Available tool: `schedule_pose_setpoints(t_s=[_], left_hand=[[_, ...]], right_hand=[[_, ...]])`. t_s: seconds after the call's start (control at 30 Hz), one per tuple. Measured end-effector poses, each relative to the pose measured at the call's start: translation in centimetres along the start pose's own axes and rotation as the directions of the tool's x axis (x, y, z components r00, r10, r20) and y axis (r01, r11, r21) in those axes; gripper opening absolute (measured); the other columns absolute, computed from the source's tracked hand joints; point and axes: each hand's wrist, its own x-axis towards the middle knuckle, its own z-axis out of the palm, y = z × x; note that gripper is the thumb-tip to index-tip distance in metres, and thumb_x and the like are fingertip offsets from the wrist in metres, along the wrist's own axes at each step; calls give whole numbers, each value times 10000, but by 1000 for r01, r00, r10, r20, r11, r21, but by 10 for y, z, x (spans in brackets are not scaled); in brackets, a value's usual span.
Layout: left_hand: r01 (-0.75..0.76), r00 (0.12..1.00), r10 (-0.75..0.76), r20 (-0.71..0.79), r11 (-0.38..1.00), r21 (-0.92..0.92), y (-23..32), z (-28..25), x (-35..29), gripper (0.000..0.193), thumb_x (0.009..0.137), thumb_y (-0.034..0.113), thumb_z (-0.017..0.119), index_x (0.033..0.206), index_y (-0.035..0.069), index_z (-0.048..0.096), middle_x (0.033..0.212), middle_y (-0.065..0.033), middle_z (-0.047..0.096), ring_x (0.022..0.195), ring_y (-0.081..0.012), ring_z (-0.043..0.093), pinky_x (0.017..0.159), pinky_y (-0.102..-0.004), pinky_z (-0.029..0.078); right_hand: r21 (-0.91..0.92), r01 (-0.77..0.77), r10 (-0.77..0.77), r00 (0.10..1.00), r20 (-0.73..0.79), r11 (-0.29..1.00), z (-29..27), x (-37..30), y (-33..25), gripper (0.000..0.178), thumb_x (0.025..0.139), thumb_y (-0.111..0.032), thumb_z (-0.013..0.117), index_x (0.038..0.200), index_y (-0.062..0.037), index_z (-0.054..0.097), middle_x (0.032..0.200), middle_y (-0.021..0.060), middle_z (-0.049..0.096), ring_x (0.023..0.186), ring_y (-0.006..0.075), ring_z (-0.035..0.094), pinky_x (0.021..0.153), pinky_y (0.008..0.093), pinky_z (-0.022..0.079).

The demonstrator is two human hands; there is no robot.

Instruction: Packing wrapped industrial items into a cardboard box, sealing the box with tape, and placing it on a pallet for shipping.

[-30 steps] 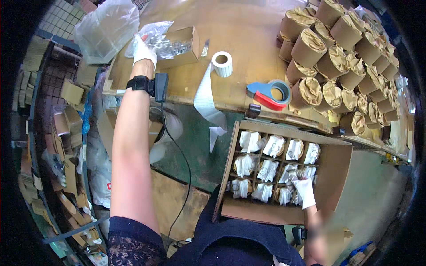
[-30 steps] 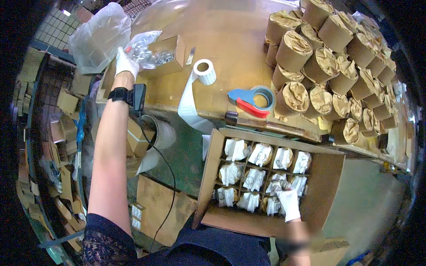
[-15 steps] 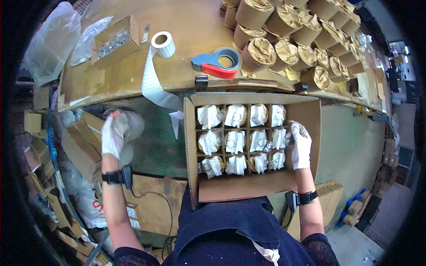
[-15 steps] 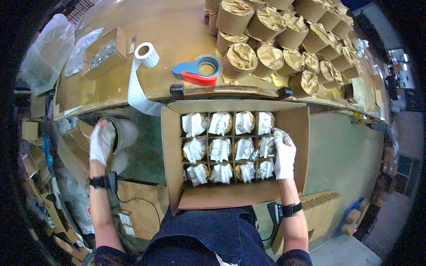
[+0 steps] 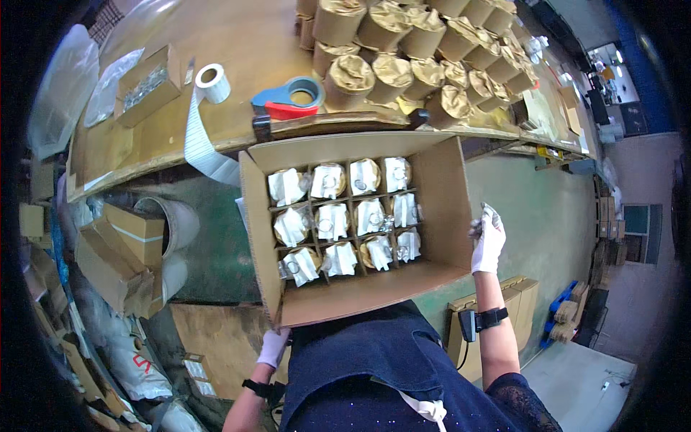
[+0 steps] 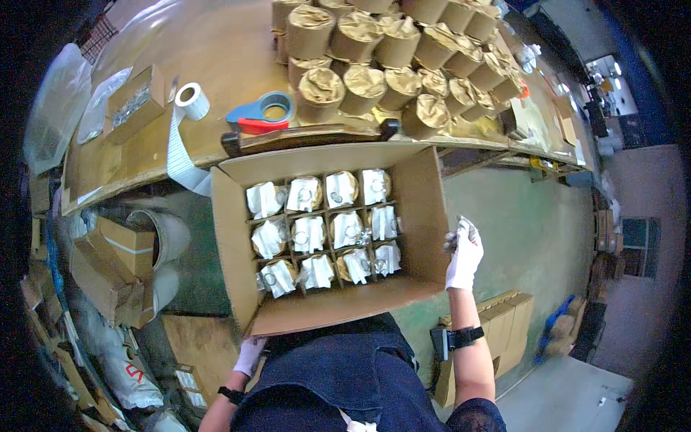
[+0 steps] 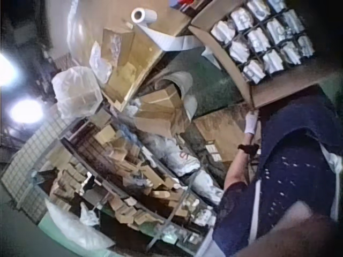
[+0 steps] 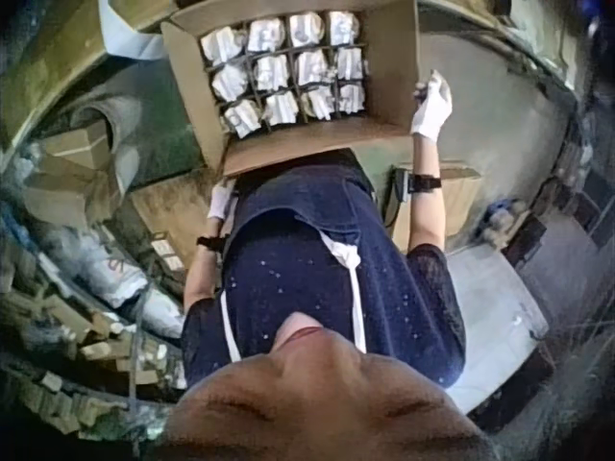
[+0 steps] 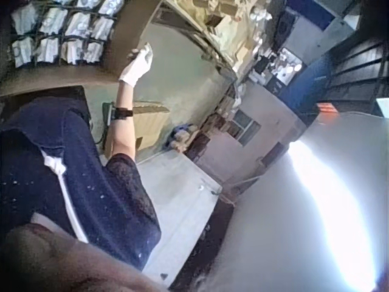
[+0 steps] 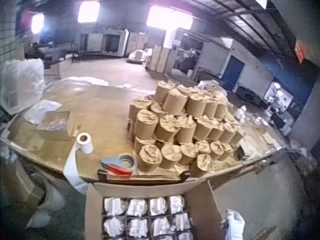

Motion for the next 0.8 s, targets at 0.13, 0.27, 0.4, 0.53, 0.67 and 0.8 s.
schedule_pose_setpoints(t_s=[0.13, 0.27, 0.4, 0.53, 0.67, 0.8], left_hand=[[-271, 961, 272, 45, 898, 346, 11, 52, 5, 344, 906, 395, 569, 1020, 84, 663, 880, -230, 660, 817, -395, 640, 684, -451, 500], [-358, 933, 319, 169, 877, 320, 118, 114, 12, 360, 916, 387, 571, 1059, 73, 672, 942, -186, 680, 840, -335, 655, 749, -403, 506], [-445, 852, 386, 354, 890, 101, 149, 216, 48, 340, 952, 314, 545, 1113, 33, 650, 1031, -101, 690, 934, -202, 641, 820, -317, 495], [-287, 809, 183, 558, 952, 104, 268, 326, 36, 347, 954, 271, 543, 1163, 4, 613, 1115, -84, 659, 1008, -161, 616, 893, -283, 477], [-532, 619, 254, 743, 831, 159, 401, 439, 26, 543, 927, 474, 512, 1245, 38, 573, 1189, -143, 632, 1119, -269, 584, 960, -340, 430], [-777, 477, 476, 739, 621, 101, 514, 508, 29, 528, 940, 472, 477, 1220, 36, 579, 1180, -174, 622, 1063, -325, 584, 924, -371, 442]], right_hand=[[-70, 0, 2, 1000, 26, 998, -46, 16, 16, 231, 946, -206, 562, 1126, -79, 633, 664, -11, 552, 518, 65, 473, 485, 215, 390], [-100, -72, 71, 997, -13, 992, -136, 53, 58, 216, 944, -228, 572, 1086, -82, 641, 657, -4, 564, 501, 70, 485, 467, 226, 398], [-25, -210, 211, 977, 30, 977, -223, 103, 105, 175, 935, -181, 577, 1036, -50, 635, 671, -1, 568, 523, 68, 486, 472, 221, 395], [147, -427, 423, 904, 59, 892, -301, 132, 140, 199, 917, -198, 605, 1046, -50, 637, 674, 11, 593, 520, 86, 502, 476, 229, 412], [202, -471, 450, 881, 145, 859, -360, 157, 157, 175, 913, -181, 604, 1026, -58, 659, 679, 26, 615, 526, 95, 527, 479, 234, 428], [257, -518, 466, 852, 237, 816, -397, 177, 155, 167, 910, -152, 598, 1026, -51, 662, 685, 31, 622, 522, 100, 531, 479, 239, 434]])
